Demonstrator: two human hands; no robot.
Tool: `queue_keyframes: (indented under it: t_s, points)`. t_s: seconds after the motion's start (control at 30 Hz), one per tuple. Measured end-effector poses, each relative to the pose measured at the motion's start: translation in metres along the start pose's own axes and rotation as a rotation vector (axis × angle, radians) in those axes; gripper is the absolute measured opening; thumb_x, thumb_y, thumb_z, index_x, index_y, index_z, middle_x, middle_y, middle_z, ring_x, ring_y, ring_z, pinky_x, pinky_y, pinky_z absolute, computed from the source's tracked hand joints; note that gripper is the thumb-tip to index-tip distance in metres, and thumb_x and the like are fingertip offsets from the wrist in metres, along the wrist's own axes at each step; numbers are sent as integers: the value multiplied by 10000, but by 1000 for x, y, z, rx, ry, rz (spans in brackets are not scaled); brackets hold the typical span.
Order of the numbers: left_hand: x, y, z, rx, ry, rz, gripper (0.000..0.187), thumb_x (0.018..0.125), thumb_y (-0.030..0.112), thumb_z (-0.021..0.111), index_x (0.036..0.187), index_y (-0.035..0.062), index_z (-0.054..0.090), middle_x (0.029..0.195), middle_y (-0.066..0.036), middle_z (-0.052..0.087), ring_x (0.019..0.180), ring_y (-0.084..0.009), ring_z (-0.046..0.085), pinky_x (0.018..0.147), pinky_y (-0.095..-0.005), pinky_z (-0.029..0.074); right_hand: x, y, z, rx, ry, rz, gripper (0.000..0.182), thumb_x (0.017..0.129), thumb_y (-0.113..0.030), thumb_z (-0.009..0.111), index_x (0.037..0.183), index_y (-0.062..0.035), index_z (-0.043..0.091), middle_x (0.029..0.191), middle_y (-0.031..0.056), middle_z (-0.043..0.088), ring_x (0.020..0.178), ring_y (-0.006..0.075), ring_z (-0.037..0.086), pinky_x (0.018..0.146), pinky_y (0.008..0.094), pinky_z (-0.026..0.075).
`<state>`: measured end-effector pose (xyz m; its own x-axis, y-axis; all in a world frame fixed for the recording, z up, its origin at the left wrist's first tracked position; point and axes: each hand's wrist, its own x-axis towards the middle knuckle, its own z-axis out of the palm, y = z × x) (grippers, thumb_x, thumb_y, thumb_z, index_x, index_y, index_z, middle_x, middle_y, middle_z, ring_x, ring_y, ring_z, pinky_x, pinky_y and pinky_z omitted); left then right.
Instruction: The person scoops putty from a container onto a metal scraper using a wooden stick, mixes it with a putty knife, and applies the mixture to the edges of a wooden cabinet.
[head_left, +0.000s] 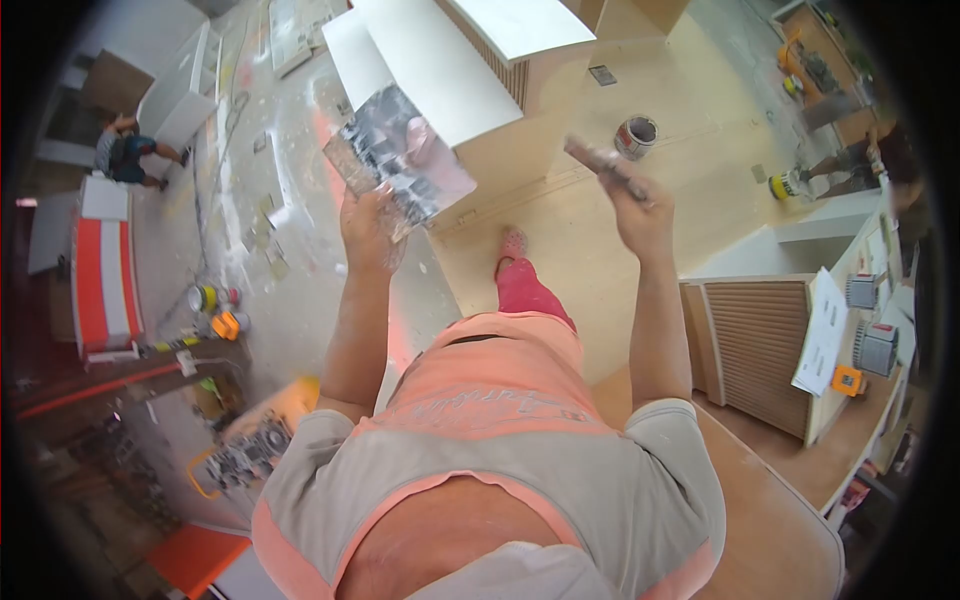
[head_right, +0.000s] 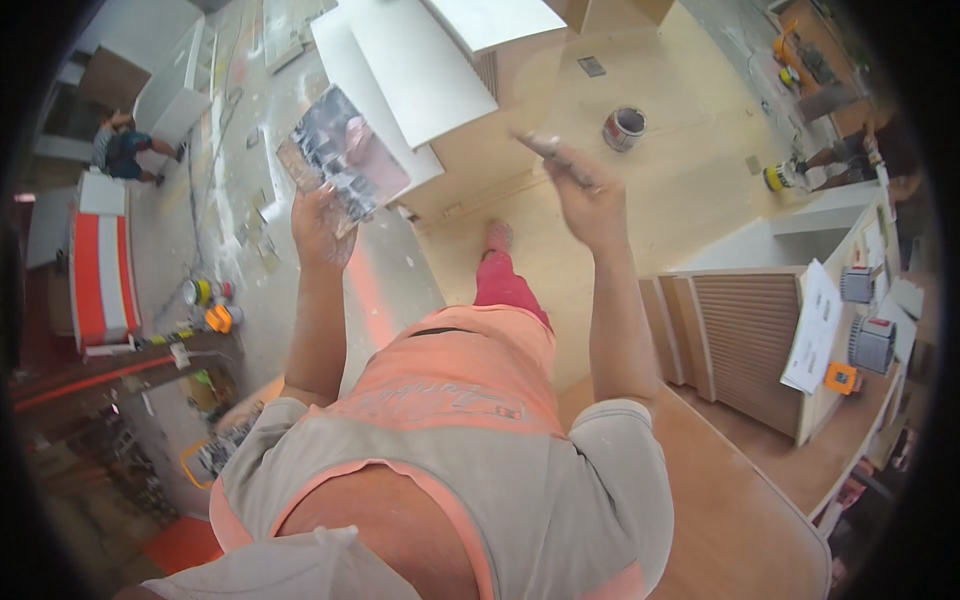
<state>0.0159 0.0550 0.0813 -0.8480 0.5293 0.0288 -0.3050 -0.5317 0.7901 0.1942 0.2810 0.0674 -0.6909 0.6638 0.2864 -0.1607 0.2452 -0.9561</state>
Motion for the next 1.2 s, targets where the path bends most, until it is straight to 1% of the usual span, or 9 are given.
queue_keyframes:
  t_s: [0.03,0.1,0.23,0.33,0.53,0.73,0.8,1.03,1.2]
  points:
    - [11,1,0,28,-25,-8,380,767,61,448,1142,24,399,952,-89,542,812,-195,584,609,-332,526,16,16,1,22,31,-1,256,762,103,537,1001,29,591,985,99,605,902,191,580,796,287,461]
    - [35,0,2,85,-42,-68,372,772,95,432,1135,18,401,913,-89,546,712,-189,600,483,-314,536,51,48,3,459,398,174,306,740,92,581,1044,94,545,1004,99,591,904,164,573,806,288,459]
    - [71,-6,8,219,-50,-185,366,779,106,426,1129,6,398,871,-85,551,615,-177,598,423,-289,530,111,131,8,575,566,146,344,736,71,577,1071,124,517,1013,146,591,901,169,578,795,257,456]
    - [94,-16,6,210,-98,-236,356,788,110,417,1123,-10,396,846,-90,552,582,-174,597,417,-296,530,142,167,18,493,664,125,341,733,28,583,1061,110,533,998,134,603,890,161,583,792,251,452]
    - [126,-26,-26,225,-176,-402,386,793,109,415,1154,-19,374,899,-119,563,628,-192,619,406,-303,531,177,184,30,-11,831,107,320,717,-64,558,1017,41,588,938,133,638,843,167,612,765,259,455]
    - [151,-26,-64,275,-269,-486,443,795,109,405,1209,-24,316,942,-152,565,635,-212,630,404,-297,541,191,189,35,-240,916,112,261,706,-93,533,931,-7,633,898,164,639,843,245,625,752,290,466]
    - [153,-24,-79,263,-278,-511,449,795,107,401,1215,-23,309,947,-154,563,635,-215,629,409,-299,544,192,199,43,-385,1013,7,244,705,-61,528,917,-26,644,889,157,639,816,258,626,721,294,476]
    - [164,-12,-118,323,-223,-567,436,788,104,405,1196,-26,324,938,-149,559,652,-221,628,449,-312,560,201,216,68,-338,1019,202,298,708,-162,568,968,-31,633,842,173,641,807,243,626,724,298,464]
    - [168,-7,-128,311,-251,-639,442,776,108,419,1187,-26,331,937,-149,558,644,-219,626,449,-307,557,187,208,99,-420,1058,55,268,723,-151,578,966,-61,644,808,131,650,775,207,617,709,276,462]
